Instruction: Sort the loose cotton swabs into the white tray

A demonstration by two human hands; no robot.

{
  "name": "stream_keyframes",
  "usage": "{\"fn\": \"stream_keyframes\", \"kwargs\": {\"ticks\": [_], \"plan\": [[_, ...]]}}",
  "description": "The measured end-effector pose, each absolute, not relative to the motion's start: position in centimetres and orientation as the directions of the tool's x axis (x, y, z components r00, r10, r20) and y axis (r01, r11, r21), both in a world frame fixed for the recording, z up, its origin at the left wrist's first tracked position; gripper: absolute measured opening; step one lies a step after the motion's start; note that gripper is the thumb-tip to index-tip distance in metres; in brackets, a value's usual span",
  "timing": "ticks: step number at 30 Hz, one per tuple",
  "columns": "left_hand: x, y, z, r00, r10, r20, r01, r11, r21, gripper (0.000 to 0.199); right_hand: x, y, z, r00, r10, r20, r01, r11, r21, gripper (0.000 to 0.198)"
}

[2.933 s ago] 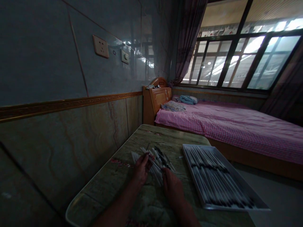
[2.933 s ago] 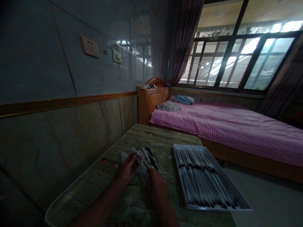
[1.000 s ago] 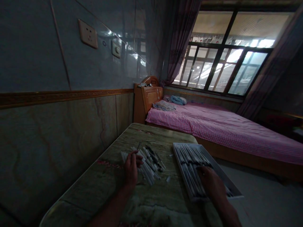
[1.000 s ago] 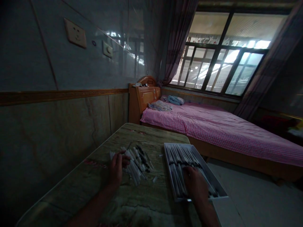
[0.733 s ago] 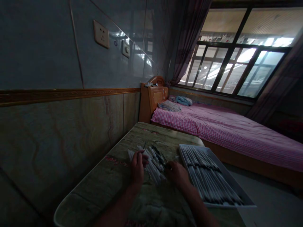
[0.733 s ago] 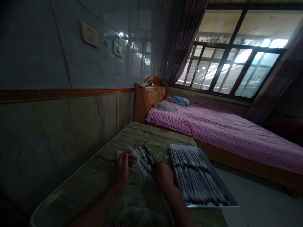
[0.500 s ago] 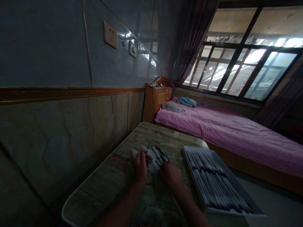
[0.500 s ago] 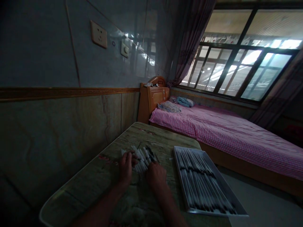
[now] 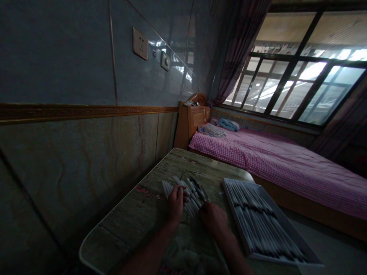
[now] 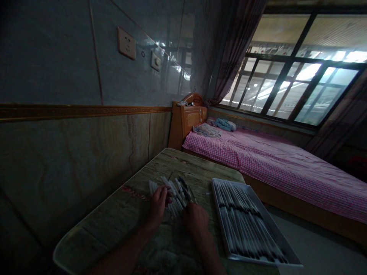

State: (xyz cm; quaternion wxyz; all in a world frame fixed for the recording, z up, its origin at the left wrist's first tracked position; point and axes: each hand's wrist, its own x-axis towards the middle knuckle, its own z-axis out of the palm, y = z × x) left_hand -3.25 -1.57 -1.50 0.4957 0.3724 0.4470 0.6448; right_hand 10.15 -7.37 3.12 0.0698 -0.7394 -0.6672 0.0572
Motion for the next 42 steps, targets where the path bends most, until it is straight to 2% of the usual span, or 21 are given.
{"fn": "stream_keyframes", "kwargs": {"ticks": [5,11,14,21,26,29,32,37,40,42], "plan": [[-2.8,-1.9,-2.0,-0.167,0.981,0.095,-0.234,-0.133,0.963,0.025,11.2,-8.2,2.8,0.124,0.99,0.065,0.91,-0.087,-0.405,0.02],[-2.7,-2.6,-1.7,-0.141,0.981,0.135,-0.151,-0.156,0.976,0.02,12.3,-8.2,0.5,0.151,0.978,0.147,0.785,-0.029,-0.619,0.031],[-2.6,-2.8,-1.8,-0.115,0.979,0.167,-0.099,-0.178,0.979,0.02,12.5,-8.2,-0.2,0.173,0.969,0.175,0.737,-0.01,-0.676,0.033],[-2.6,-3.1,-1.6,-0.043,0.979,0.198,0.053,-0.195,0.979,0.019,12.9,-8.8,0.8,0.16,0.965,0.208,0.842,-0.023,-0.539,0.026],[-2.6,-3.2,-1.3,-0.019,0.984,0.179,0.079,-0.177,0.981,0.016,12.7,-9.8,2.8,0.127,0.992,0.013,0.942,-0.116,-0.314,0.014],[-2.5,-3.2,-1.5,-0.012,0.984,0.178,0.078,-0.177,0.981,0.016,12.3,-10.2,3.4,0.094,0.993,-0.068,0.974,-0.105,-0.198,0.018],[-2.5,-3.1,-1.6,-0.011,0.984,0.179,0.06,-0.178,0.982,0.016,11.8,-10.5,3.3,0.075,0.992,-0.1,0.987,-0.088,-0.133,0.021],[-2.6,-3.1,-1.7,0.008,0.982,0.189,0.11,-0.188,0.976,0.015,11.9,-10.4,2.7,0.099,0.989,-0.112,0.983,-0.115,-0.145,0.02],[-2.6,-3.1,-1.7,-0.008,0.978,0.208,0.136,-0.205,0.969,0.014,12.5,-10.0,2.7,0.131,0.985,-0.109,0.953,-0.156,-0.26,0.016],[-2.7,-3.2,-1.7,-0.017,0.972,0.236,0.144,-0.231,0.962,0.014,12.8,-9.8,2.8,0.126,0.991,-0.05,0.918,-0.136,-0.372,0.016]]}}
